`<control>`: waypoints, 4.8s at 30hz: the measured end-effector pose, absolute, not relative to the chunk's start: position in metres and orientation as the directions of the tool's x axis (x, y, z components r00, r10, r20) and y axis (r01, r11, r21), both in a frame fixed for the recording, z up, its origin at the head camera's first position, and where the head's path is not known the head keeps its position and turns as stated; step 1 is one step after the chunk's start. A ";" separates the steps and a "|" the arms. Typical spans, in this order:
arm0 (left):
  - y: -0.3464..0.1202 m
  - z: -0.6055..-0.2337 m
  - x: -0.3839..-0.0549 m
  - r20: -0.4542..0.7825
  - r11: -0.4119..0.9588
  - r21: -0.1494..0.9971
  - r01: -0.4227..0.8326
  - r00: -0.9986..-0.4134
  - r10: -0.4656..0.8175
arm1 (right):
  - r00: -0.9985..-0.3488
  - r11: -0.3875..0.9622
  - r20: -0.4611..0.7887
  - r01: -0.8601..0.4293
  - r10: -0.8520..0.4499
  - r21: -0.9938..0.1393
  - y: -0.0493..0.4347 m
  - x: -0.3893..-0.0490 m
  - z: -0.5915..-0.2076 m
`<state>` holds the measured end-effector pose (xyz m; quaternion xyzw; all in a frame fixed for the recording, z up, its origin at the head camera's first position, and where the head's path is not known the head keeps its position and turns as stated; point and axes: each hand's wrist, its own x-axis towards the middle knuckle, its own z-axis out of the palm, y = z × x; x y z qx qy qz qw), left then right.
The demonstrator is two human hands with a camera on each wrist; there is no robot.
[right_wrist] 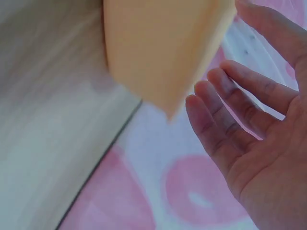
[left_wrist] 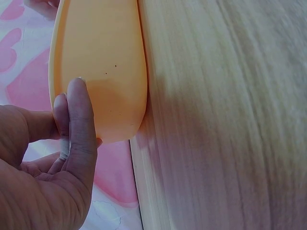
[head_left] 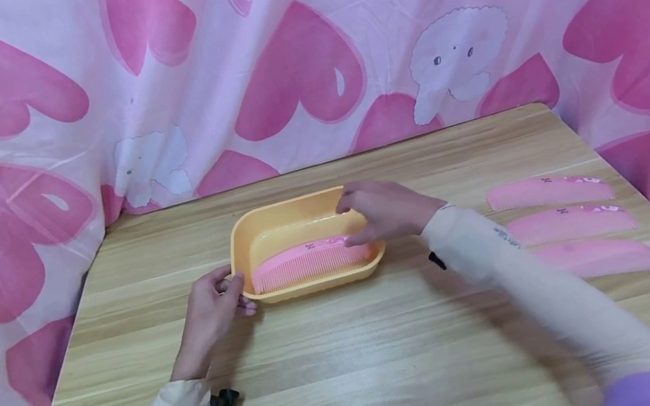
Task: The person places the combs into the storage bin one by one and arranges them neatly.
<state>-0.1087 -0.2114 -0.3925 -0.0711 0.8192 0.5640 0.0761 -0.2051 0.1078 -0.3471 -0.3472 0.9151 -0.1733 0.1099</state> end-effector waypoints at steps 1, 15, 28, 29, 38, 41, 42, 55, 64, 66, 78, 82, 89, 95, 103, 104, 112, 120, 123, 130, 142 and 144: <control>-0.211 -0.392 -0.109 -0.205 0.354 0.913 -0.203 -0.978 -0.031 | -0.741 0.702 -0.076 -0.590 -0.667 -0.399 0.114 -0.205 -0.344; -0.210 -0.391 -0.110 -0.233 0.366 0.900 -0.235 -0.971 -0.051 | -0.863 0.816 -0.045 -0.458 -0.504 -0.353 0.214 -0.207 -0.338; -0.210 -0.393 -0.110 -0.233 0.375 0.897 -0.236 -0.971 -0.054 | -0.930 0.871 -0.061 -0.315 -0.363 -0.378 0.308 -0.190 -0.343; -0.211 -0.393 -0.111 -0.233 0.376 0.896 -0.236 -0.971 -0.053 | -0.932 0.875 -0.062 -0.309 -0.356 -0.374 0.315 -0.189 -0.345; -0.210 -0.393 -0.110 -0.220 0.365 0.904 -0.221 -0.975 -0.045 | -0.948 0.910 -0.139 -0.223 -0.286 -0.348 0.377 -0.189 -0.365; -0.210 -0.393 -0.110 -0.221 0.364 0.905 -0.221 -0.974 -0.042 | -0.950 0.910 -0.160 -0.197 -0.270 -0.365 0.393 -0.190 -0.373; -0.210 -0.393 -0.110 -0.222 0.364 0.905 -0.222 -0.974 -0.042 | -0.950 0.911 -0.164 -0.191 -0.265 -0.366 0.398 -0.191 -0.375; -0.210 -0.393 -0.110 -0.218 0.365 0.905 -0.219 -0.975 -0.045 | -0.958 0.913 -0.082 -0.235 -0.277 -0.334 0.433 -0.187 -0.400; -0.212 -0.393 -0.111 -0.242 0.388 0.889 -0.244 -0.969 -0.056 | -0.955 0.924 -0.181 -0.161 -0.234 -0.348 0.435 -0.189 -0.400; -0.212 -0.393 -0.111 -0.242 0.387 0.889 -0.244 -0.969 -0.054 | -0.952 0.923 -0.182 -0.174 -0.247 -0.344 0.433 -0.190 -0.401; -0.213 -0.394 -0.110 -0.207 0.366 0.909 -0.201 -0.978 -0.023 | -0.937 0.907 -0.123 -0.274 -0.326 -0.321 0.405 -0.202 -0.402; -0.213 -0.393 -0.110 -0.203 0.370 0.908 -0.196 -0.979 -0.020 | -0.933 0.899 -0.142 -0.264 -0.329 -0.350 0.394 -0.208 -0.401; -0.213 -0.393 -0.110 -0.203 0.380 0.903 -0.199 -0.979 -0.029 | -0.924 0.888 -0.154 -0.276 -0.351 -0.369 0.374 -0.217 -0.401; -0.213 -0.396 -0.110 -0.218 0.393 0.894 -0.215 -0.975 -0.036 | -0.930 0.885 -0.182 -0.225 -0.321 -0.408 0.357 -0.222 -0.401; -0.213 -0.395 -0.110 -0.207 0.382 0.901 -0.203 -0.978 -0.031 | -0.929 0.871 -0.205 -0.191 -0.309 -0.452 0.335 -0.226 -0.398; -0.213 -0.395 -0.110 -0.206 0.381 0.902 -0.202 -0.978 -0.032 | -0.928 0.870 -0.205 -0.190 -0.310 -0.454 0.333 -0.227 -0.398; -0.212 -0.393 -0.110 -0.208 0.388 0.898 -0.205 -0.977 -0.033 | -0.921 0.856 -0.225 -0.178 -0.319 -0.486 0.320 -0.232 -0.401; -0.213 -0.393 -0.110 -0.206 0.386 0.900 -0.201 -0.978 -0.027 | -0.907 0.846 -0.272 -0.147 -0.322 -0.512 0.309 -0.239 -0.403; -0.213 -0.393 -0.110 -0.203 0.381 0.903 -0.197 -0.979 -0.025 | -0.906 0.847 -0.286 -0.129 -0.311 -0.515 0.304 -0.240 -0.403; -0.214 -0.395 -0.109 -0.197 0.370 0.909 -0.192 -0.980 -0.023 | -0.912 0.832 -0.301 -0.072 -0.278 -0.549 0.296 -0.243 -0.406; -0.213 -0.393 -0.110 -0.205 0.376 0.905 -0.201 -0.978 -0.029 | -0.936 0.807 -0.161 -0.172 -0.312 -0.564 0.273 -0.250 -0.383; -0.213 -0.393 -0.110 -0.203 0.379 0.904 -0.199 -0.979 -0.029 | -0.935 0.804 -0.128 -0.210 -0.332 -0.556 0.267 -0.251 -0.378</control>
